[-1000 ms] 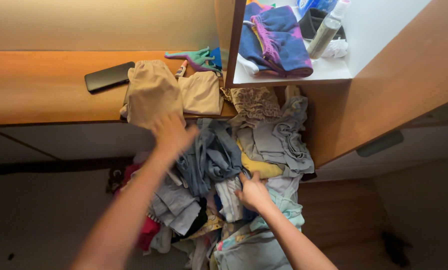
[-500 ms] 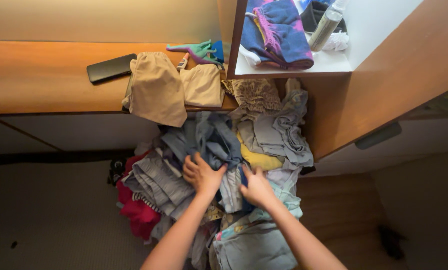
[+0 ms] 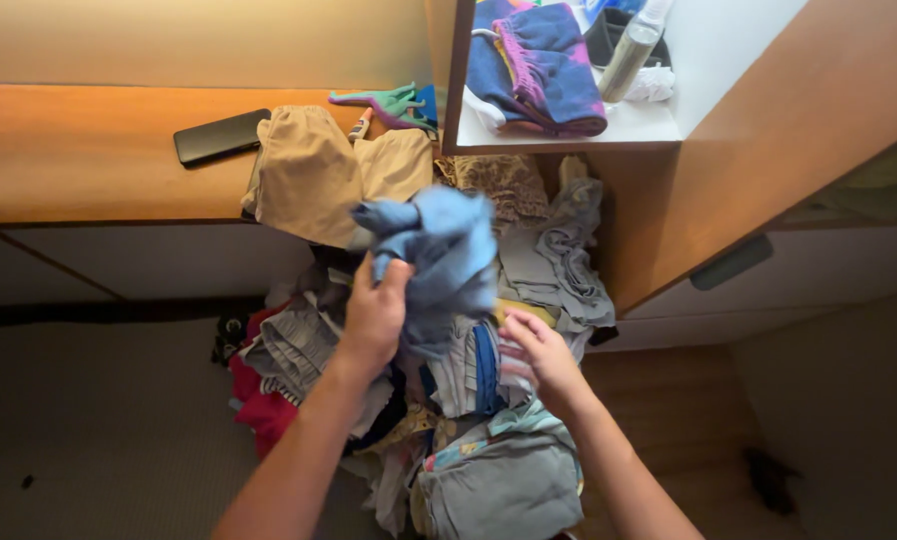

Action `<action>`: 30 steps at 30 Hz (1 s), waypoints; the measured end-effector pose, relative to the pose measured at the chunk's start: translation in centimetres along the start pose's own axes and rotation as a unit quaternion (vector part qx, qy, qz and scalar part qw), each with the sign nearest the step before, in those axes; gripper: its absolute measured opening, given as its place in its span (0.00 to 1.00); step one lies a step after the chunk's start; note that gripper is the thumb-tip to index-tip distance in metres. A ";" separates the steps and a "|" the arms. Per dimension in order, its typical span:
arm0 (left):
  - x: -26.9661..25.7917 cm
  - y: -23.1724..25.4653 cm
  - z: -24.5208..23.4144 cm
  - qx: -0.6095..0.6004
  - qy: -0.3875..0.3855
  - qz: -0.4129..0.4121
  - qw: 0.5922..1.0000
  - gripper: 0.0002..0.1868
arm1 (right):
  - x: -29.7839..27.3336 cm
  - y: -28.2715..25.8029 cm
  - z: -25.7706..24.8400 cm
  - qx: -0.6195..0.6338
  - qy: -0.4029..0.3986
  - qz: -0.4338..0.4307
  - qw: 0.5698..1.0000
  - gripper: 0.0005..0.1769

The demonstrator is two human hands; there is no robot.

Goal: Folding various clothing items from a pile and organizing them on a shelf.

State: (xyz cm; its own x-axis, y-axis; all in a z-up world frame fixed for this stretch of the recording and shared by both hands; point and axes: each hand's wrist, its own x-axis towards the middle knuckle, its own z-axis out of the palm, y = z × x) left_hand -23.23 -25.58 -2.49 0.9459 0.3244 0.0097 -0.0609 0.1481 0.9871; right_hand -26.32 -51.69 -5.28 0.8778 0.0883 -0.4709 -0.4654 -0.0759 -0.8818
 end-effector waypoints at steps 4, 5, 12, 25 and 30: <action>-2.1 7.0 1.0 -0.323 -0.148 -0.114 0.928 0.13 | -3.7 -3.8 -0.3 0.362 -0.185 -0.015 0.914 0.45; -2.7 8.7 1.5 -0.355 -0.159 -0.174 0.905 0.15 | -4.6 -4.8 -0.7 0.421 -0.257 -0.076 0.866 0.48; -3.2 2.9 1.3 -0.308 -0.242 -0.222 0.893 0.24 | -5.8 -6.2 -3.5 0.457 -0.172 -0.105 0.866 0.46; -3.6 -8.8 -0.6 -0.048 -0.309 -0.285 0.906 0.54 | -1.3 6.0 -6.0 0.483 -0.028 0.054 0.874 0.56; -6.5 -10.2 1.7 0.077 -0.299 -0.164 0.937 0.48 | -1.6 6.1 -6.8 0.488 -0.081 0.045 0.868 0.48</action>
State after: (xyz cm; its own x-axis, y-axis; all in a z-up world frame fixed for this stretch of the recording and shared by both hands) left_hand -28.18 -30.83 -12.37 0.9181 -0.3029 -0.2556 0.2670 -0.0038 0.9637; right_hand -29.76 -59.01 -9.76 0.8422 0.2700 -0.4666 -0.4748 0.7814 -0.4050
